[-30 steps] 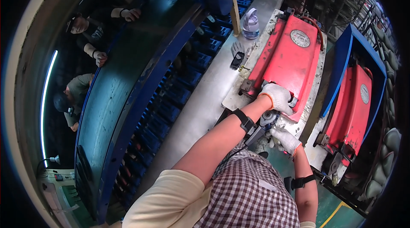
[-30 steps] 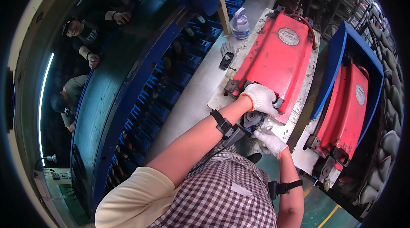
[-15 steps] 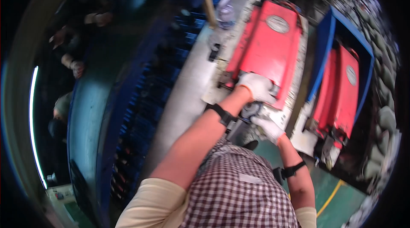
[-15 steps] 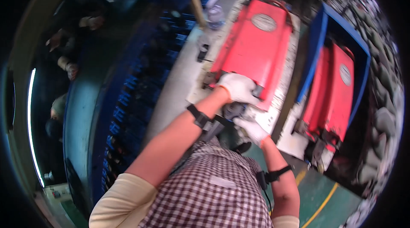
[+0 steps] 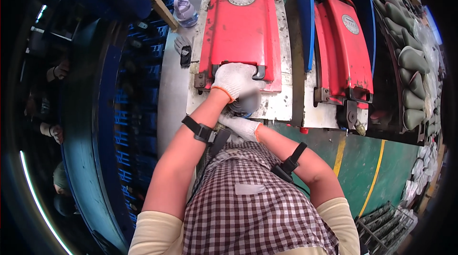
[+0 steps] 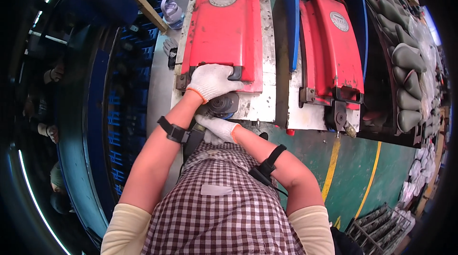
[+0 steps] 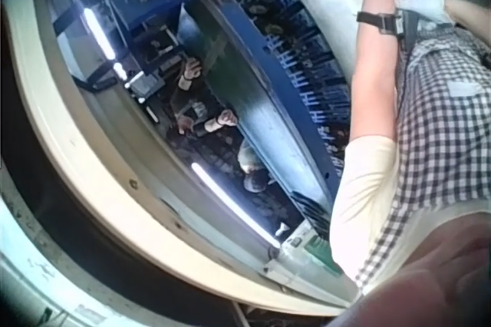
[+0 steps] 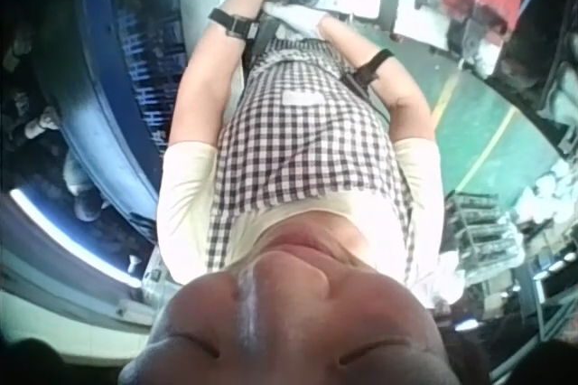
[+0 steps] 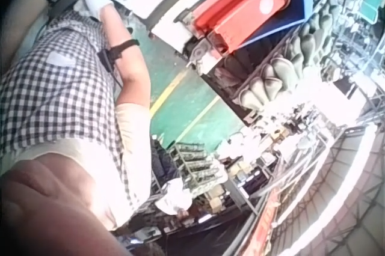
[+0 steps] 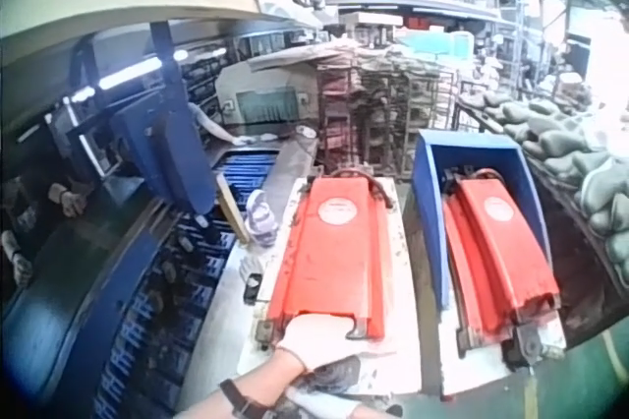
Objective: The worker is heat-setting shoe uppers by placing them into a specialized heater and then removing them.
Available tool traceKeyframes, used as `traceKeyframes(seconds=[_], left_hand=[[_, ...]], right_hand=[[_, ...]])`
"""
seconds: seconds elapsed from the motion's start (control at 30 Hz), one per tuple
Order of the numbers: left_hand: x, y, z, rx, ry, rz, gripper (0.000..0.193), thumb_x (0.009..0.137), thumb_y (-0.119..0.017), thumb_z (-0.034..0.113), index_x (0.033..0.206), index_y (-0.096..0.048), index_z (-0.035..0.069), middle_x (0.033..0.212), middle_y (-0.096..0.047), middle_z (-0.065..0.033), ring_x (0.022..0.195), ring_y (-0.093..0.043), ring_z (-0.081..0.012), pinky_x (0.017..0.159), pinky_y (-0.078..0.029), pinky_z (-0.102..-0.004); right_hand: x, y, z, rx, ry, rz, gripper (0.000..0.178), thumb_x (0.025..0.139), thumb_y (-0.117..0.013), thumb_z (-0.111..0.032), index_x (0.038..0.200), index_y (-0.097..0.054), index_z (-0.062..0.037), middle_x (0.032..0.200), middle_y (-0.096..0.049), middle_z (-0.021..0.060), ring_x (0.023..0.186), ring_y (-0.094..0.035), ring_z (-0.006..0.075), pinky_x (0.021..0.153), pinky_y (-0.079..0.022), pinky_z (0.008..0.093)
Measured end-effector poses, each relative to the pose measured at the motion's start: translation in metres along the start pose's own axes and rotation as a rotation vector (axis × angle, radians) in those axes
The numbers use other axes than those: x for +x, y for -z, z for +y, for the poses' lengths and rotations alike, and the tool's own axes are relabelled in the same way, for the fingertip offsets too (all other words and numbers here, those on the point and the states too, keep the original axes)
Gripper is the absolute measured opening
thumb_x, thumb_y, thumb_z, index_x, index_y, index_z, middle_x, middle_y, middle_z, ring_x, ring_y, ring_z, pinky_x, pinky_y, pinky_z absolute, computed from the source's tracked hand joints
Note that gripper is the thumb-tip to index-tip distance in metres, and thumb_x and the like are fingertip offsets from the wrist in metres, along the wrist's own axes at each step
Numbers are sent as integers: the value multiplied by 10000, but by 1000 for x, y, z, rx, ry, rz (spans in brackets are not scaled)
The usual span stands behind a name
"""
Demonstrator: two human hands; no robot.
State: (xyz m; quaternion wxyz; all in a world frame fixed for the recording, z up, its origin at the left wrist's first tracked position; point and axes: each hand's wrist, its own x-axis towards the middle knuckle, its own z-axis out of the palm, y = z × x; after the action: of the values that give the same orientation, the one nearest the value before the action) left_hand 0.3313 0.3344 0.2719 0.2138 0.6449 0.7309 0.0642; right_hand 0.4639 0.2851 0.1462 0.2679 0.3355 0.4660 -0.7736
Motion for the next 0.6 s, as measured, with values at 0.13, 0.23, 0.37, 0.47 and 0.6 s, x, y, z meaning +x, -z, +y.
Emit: traceKeyframes(seconds=[0.13, 0.23, 0.37, 0.47, 0.6], left_hand=[[-6, 14, -9, -19, -57, -23, 464, 845, -693, 550, 922, -740, 95, 918, -738, -180, 904, -724, -370, 802, -558, -486], [-15, 59, 6, -6, -68, 70, 401, 861, -687, 494, 934, -734, 102, 879, -733, -169, 872, -724, -372, 781, -562, -475], [-26, 124, 17, -14, -149, 374, 325, 928, -670, 424, 1064, -731, 135, 873, -739, -114, 843, -732, -324, 758, -569, -417], [-11, 157, 9, 161, -436, 727, 357, 884, -763, 290, 1212, -729, 154, 1030, -746, -126, 960, -710, -324, 804, -565, -416], [5, 172, -3, 273, -611, 1142, 652, 876, -753, 301, 1467, -568, 96, 1431, -588, -200, 1362, -509, -444, 1218, -273, -597]], right_hand=[[-56, 0, -23, -409, 132, 79, 674, 1037, -483, -650, 1136, -637, -2, 744, -666, 113, 552, -606, 183, 514, -488, 313], [-101, 11, -35, -365, 164, 100, 574, 1044, -527, -586, 1118, -625, -25, 794, -674, 71, 639, -650, 158, 570, -520, 290], [-115, 39, -49, -180, 304, 178, 482, 1051, -554, -542, 1107, -618, -68, 807, -664, 39, 643, -632, 111, 561, -504, 243], [-75, 79, -67, -87, 542, 447, 439, 1026, -615, -435, 1200, -631, -33, 943, -705, 98, 760, -689, 174, 691, -567, 301], [-11, 99, -122, -558, 622, 1338, 829, 877, -742, -453, 1525, -452, -26, 1496, -477, 329, 1377, -492, 457, 1144, -416, 482]])
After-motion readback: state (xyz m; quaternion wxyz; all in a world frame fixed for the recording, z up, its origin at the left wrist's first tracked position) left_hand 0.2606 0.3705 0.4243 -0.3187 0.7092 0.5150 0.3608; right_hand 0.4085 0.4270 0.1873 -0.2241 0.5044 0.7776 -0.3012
